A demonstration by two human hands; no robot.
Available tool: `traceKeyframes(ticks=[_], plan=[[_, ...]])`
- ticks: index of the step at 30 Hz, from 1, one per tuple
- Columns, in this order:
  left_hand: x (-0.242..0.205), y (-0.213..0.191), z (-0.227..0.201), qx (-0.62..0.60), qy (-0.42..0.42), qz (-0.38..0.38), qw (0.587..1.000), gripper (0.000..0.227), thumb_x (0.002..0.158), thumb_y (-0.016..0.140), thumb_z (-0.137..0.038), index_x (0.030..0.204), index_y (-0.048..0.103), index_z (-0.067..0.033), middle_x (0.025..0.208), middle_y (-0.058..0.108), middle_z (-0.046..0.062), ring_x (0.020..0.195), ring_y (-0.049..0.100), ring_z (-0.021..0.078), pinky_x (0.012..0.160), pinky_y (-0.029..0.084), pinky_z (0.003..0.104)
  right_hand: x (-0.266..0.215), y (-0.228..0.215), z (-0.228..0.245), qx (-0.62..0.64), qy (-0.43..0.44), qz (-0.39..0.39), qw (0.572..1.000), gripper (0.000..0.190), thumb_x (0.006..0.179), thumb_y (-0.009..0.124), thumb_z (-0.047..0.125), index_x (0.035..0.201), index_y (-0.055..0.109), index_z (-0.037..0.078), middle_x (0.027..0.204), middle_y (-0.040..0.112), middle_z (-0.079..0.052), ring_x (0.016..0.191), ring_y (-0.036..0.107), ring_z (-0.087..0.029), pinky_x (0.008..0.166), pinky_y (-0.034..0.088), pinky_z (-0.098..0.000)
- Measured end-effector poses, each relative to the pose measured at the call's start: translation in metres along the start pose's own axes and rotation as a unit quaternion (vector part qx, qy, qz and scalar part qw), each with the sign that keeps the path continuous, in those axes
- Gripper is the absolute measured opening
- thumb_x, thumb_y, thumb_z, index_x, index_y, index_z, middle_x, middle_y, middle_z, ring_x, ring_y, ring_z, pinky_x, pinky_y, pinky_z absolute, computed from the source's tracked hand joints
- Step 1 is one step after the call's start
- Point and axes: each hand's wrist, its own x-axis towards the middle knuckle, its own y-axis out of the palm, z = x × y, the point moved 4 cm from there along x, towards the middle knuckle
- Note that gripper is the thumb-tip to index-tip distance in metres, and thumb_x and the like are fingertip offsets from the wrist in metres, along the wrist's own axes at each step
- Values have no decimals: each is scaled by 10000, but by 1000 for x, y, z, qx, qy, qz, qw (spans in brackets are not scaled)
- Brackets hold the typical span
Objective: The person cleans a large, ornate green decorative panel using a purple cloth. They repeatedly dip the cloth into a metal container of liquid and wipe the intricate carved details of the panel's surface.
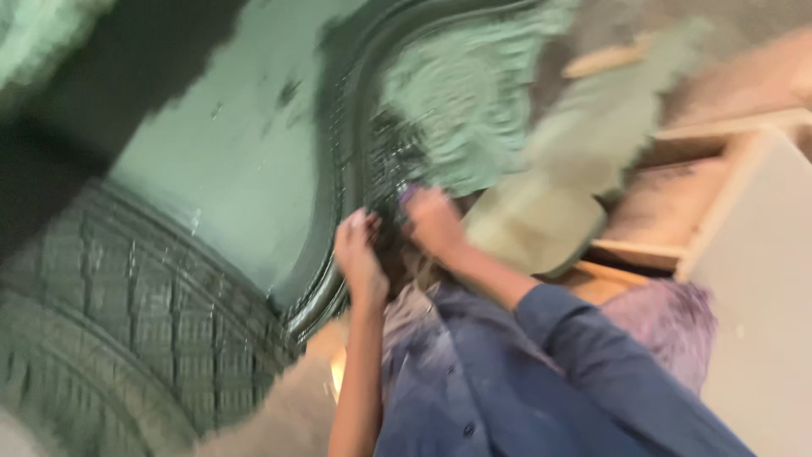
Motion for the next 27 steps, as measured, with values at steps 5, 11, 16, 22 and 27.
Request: traceKeyframes(ticks=[5,11,16,22,27], plan=[[14,6,26,35,-114,31,992,227,1045,582,-200,1164,657,-22,1022,702,105,872,672,215,745,546,367,-23,32,15,54,92,-9,994,193,758,702,143,942,758,123,938,664,-137,977,634,-336,1034,459,-512],[67,-17,69,93,-110,108,984,299,1142,556,-248,1225,624,31,1036,671,112,901,650,191,746,511,318,-10,64,19,37,133,-96,986,185,805,662,159,959,730,85,1047,677,-103,1076,612,-277,971,474,-435],[70,23,90,162,-145,105,970,294,1136,558,-251,1219,622,25,1022,665,106,884,643,188,728,506,317,2,85,4,123,187,-143,964,178,828,639,195,958,724,109,1031,680,-101,991,646,-310,942,507,-428],[55,69,78,176,-141,87,970,290,1129,560,-254,1211,618,17,1004,658,98,863,634,183,707,500,315,24,96,-17,45,167,-216,961,193,1014,500,142,1079,673,84,1131,651,-92,1013,649,-318,926,531,-411],[59,82,92,186,-154,118,963,286,1123,562,-257,1205,616,11,990,653,92,846,627,179,689,494,314,10,92,-26,54,178,-201,962,230,946,548,163,1111,688,86,1118,649,-126,1038,649,-366,872,556,-467]])
